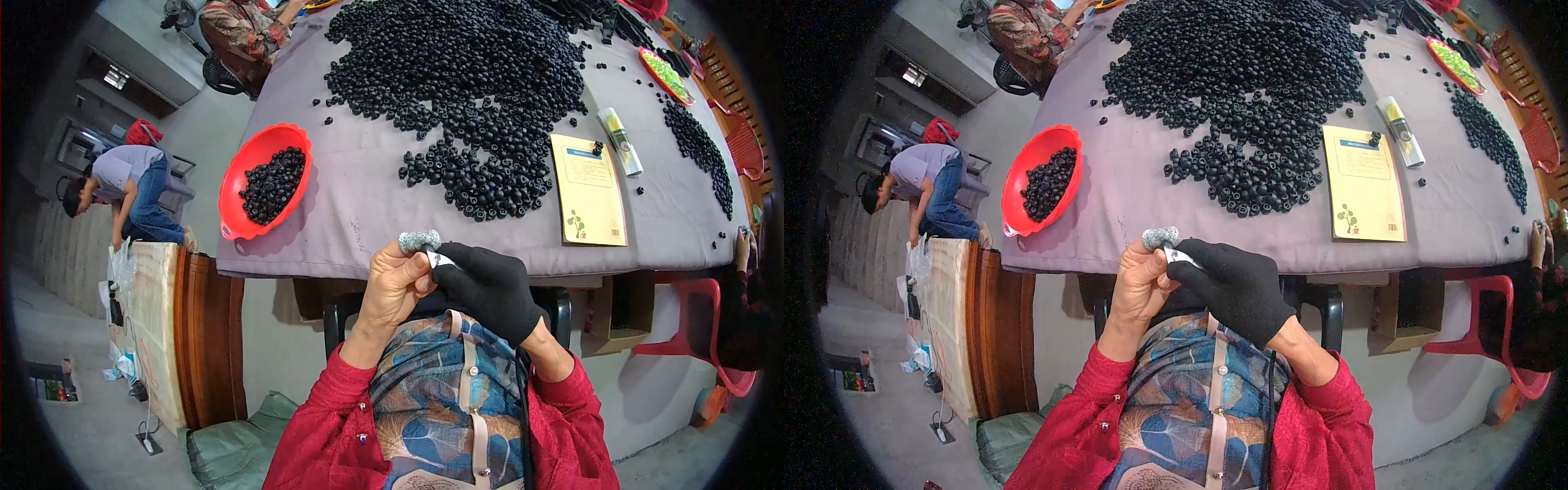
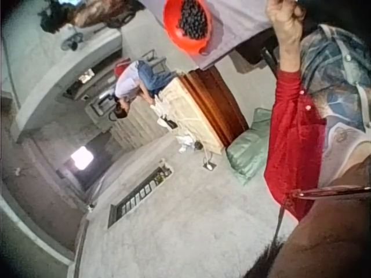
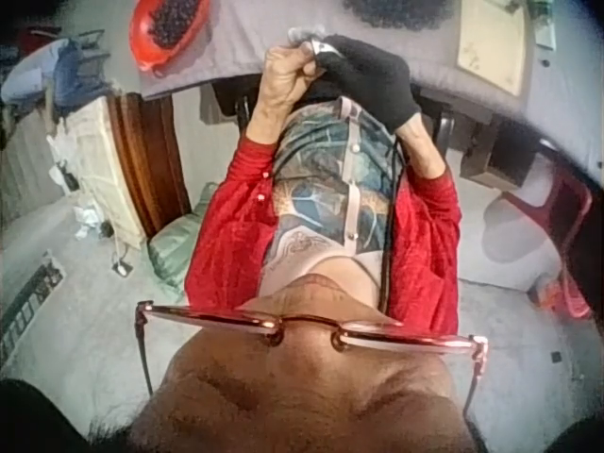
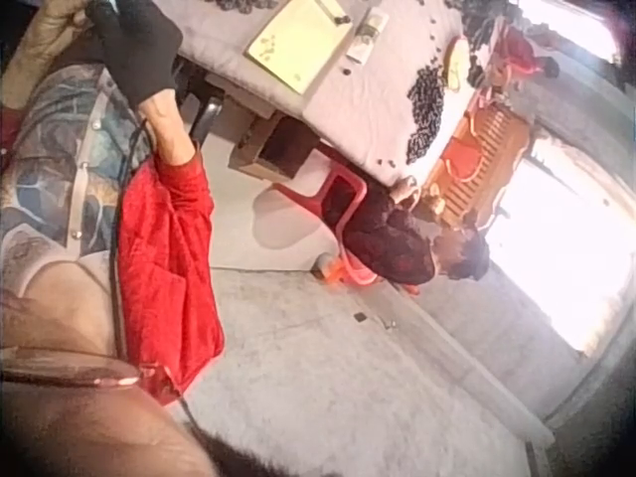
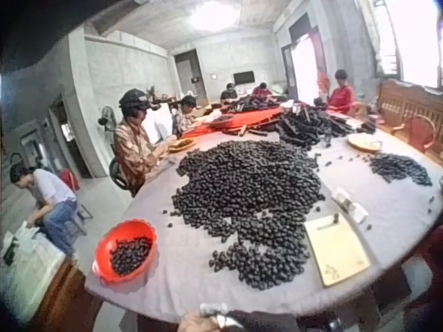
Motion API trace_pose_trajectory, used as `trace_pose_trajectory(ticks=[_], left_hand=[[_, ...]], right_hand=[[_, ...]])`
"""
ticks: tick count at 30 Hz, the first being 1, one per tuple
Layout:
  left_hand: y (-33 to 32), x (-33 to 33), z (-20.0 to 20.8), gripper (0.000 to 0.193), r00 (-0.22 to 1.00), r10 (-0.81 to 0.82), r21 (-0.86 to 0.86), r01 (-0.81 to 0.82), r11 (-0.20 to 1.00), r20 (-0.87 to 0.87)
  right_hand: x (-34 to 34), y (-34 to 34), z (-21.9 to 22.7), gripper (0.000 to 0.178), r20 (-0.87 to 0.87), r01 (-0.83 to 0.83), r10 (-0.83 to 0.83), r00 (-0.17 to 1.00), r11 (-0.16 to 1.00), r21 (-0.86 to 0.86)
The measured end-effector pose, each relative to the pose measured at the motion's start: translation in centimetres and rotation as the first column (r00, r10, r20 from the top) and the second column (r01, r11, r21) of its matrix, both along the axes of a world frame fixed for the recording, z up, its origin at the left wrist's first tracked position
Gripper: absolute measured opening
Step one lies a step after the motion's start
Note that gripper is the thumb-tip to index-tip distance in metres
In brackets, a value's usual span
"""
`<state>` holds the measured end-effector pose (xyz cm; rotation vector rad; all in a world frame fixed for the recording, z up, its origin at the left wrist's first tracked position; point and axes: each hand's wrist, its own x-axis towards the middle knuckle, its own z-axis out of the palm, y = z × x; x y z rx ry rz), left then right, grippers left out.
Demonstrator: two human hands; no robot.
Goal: The person sorts small black plastic components by hand, checking them one by one on a paper sheet at a workshop table, then places them into a red basket.
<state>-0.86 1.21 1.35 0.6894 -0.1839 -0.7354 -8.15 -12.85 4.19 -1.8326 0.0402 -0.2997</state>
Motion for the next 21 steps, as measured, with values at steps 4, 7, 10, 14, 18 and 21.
trace_pose_trajectory(ticks=[4, 7, 10, 14, 18, 21], left_hand=[[-0.06, -0.09, 0.39, 0.019, 1.0, 0.013, 0.034, -0.012, 0.999, -0.018], [-0.02, 0.02, 0.16, 0.019, 1.0, 0.001, 0.018, -0.001, 1.0, 0.013], [-0.05, 0.04, 0.2, 0.019, 1.0, -0.004, 0.021, 0.004, 1.0, 0.001], [0.05, 0.0, 0.26, 0.019, 1.0, 0.003, 0.027, -0.003, 1.0, -0.002], [0.0, -0.04, 0.35, 0.019, 1.0, 0.017, 0.039, -0.017, 0.999, 0.005], [0.0, -0.12, 0.34, 0.019, 0.999, 0.033, 0.036, -0.034, 0.999, 0.03]], right_hand=[[0.03, -0.14, 0.23, 0.025, -0.02, -0.007, 0.006, 1.0, 1.0, -0.031], [0.02, -0.08, 0.43, 0.025, -0.011, 0.001, -0.002, 1.0, 0.999, -0.038], [0.06, -0.06, 0.29, 0.025, -0.008, -0.002, 0.002, 1.0, 1.0, 0.012], [0.15, -0.11, 0.42, 0.025, -0.013, -0.018, 0.018, 1.0, 1.0, 0.017], [0.07, -0.21, 0.15, 0.025, -0.036, -0.042, 0.044, 0.998, 0.998, 0.05], [-0.04, 0.0, 0.02, 0.026, -0.023, -0.029, 0.031, 0.999, 0.998, 0.058]])
